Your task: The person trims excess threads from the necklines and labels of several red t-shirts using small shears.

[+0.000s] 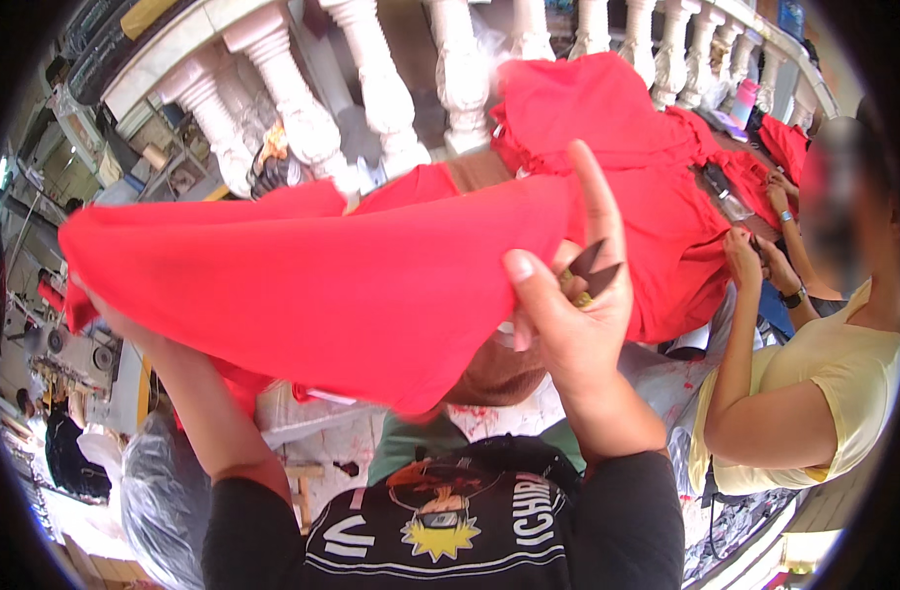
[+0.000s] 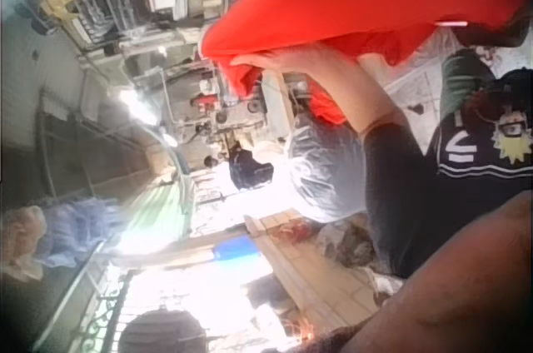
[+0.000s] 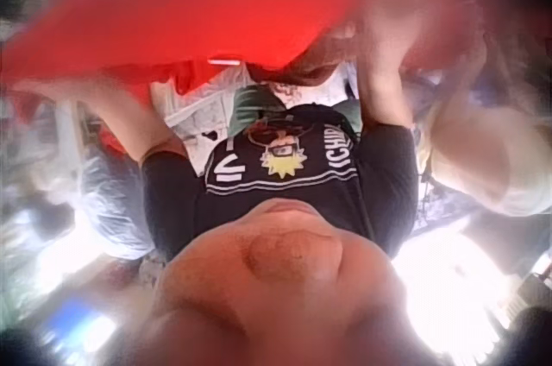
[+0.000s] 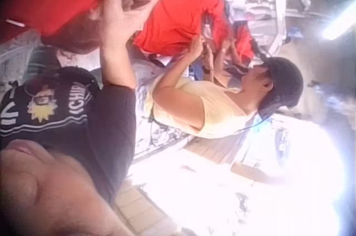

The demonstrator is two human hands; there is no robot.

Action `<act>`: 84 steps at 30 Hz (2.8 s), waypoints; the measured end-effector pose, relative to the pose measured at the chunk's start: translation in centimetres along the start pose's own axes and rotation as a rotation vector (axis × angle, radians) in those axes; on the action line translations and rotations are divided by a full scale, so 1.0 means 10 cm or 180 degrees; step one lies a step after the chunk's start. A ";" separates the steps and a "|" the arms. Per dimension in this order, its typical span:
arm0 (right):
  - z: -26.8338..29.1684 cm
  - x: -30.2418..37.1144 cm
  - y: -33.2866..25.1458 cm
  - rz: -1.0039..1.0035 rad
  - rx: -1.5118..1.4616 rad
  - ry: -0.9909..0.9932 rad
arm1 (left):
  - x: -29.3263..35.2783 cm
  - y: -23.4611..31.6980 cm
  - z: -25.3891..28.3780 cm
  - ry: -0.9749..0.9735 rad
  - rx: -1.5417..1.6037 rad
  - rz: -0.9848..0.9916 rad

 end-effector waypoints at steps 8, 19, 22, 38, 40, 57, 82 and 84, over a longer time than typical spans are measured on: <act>-0.03 0.17 0.95 -0.2065 0.1012 -0.1212 | -0.42 -2.13 -0.12 -0.1004 -0.1362 0.1892; 0.66 0.08 1.27 -0.1726 0.3415 -0.1095 | 1.00 -1.90 -0.17 -0.2828 -0.2764 0.2022; 0.52 0.03 1.54 -0.1527 0.3411 -0.1433 | 1.42 -1.46 0.37 -0.2206 -0.2879 0.2583; 0.19 -0.06 2.72 -0.1649 0.3144 -0.2552 | 2.33 -0.76 1.35 -0.2023 -0.5578 0.4213; 0.29 -0.14 2.43 -0.2239 0.2326 -0.2164 | 2.31 -0.74 1.37 -0.1755 -0.5059 0.4250; 0.56 -1.45 0.81 -0.0980 0.2930 -0.0074 | -0.28 -0.81 1.43 0.1468 -0.1729 0.1191; 2.42 -0.04 1.65 -0.2117 0.2632 -0.0118 | 2.16 -0.43 1.65 -0.1346 -0.5876 0.1929; 2.40 -0.11 1.51 -0.1772 0.2516 0.0007 | 2.12 -0.74 1.13 -0.1306 -0.5146 0.1785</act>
Point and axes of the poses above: each hand's wrist, its own x-axis away from the middle knuckle, its own z-axis out of the back of the hand, y = z × x, the point moved 6 cm from there along -x, towards the middle knuckle, and after that the axes turned 9 degrees about -z, right-handed, at the moved point
